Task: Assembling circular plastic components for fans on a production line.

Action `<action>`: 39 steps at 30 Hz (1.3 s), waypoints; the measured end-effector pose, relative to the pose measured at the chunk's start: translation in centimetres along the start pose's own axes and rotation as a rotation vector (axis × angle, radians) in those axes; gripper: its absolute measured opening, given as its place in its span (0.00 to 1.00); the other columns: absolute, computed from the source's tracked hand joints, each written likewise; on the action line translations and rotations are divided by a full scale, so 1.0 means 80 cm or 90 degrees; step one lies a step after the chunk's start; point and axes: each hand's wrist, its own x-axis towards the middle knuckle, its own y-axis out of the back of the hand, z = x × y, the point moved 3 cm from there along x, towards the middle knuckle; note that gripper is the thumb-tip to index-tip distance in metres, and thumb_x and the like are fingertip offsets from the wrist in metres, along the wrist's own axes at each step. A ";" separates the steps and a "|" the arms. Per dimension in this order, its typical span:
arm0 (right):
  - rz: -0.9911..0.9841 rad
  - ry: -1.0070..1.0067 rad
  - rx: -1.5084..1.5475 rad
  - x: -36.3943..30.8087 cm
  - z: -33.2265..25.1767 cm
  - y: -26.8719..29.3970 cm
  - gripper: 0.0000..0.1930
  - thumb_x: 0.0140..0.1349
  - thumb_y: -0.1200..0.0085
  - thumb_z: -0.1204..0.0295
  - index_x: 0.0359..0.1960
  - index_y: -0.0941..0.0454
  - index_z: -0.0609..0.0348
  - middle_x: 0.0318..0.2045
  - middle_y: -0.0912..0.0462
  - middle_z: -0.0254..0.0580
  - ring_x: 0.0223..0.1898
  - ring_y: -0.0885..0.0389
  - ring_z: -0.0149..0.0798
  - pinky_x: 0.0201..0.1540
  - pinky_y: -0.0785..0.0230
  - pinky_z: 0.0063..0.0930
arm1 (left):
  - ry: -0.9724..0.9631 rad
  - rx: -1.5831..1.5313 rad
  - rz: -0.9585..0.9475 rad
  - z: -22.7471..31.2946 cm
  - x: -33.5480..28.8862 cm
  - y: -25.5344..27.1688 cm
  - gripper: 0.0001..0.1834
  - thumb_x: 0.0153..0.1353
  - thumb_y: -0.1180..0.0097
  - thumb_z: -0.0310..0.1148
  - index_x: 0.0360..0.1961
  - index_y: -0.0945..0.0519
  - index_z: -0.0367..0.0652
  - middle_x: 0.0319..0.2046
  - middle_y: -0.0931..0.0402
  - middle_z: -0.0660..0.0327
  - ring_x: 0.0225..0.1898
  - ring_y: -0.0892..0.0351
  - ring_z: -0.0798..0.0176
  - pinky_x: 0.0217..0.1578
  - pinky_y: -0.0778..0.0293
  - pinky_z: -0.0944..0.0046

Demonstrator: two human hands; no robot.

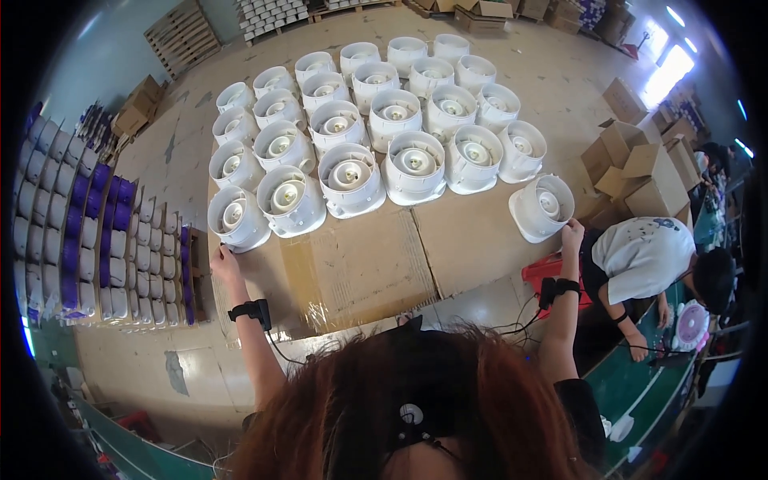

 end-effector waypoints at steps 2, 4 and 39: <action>0.041 -0.017 -0.029 -0.004 -0.015 0.000 0.13 0.42 0.55 0.77 0.30 0.22 0.65 0.23 0.21 0.49 0.27 0.22 0.39 0.35 0.33 0.27 | -0.003 0.018 0.005 0.015 -0.007 0.004 0.14 0.54 0.54 0.35 0.29 0.23 0.32 0.20 0.24 0.50 0.22 0.24 0.58 0.26 0.31 0.59; 0.046 -0.032 -0.023 -0.002 -0.011 -0.007 0.13 0.42 0.54 0.77 0.30 0.21 0.65 0.23 0.20 0.49 0.28 0.22 0.39 0.35 0.33 0.27 | -0.017 0.123 0.001 0.020 -0.006 0.007 0.14 0.55 0.54 0.34 0.29 0.23 0.32 0.20 0.24 0.51 0.22 0.23 0.59 0.26 0.30 0.60; 0.171 -0.178 0.319 -0.378 -0.011 0.089 0.17 0.57 0.56 0.73 0.50 0.36 0.55 0.31 0.25 0.37 0.29 0.27 0.27 0.31 0.35 0.20 | -0.302 -0.204 -0.552 0.031 -0.001 -0.063 0.23 0.60 0.58 0.31 0.56 0.40 0.33 0.54 0.38 0.51 0.55 0.39 0.59 0.55 0.44 0.62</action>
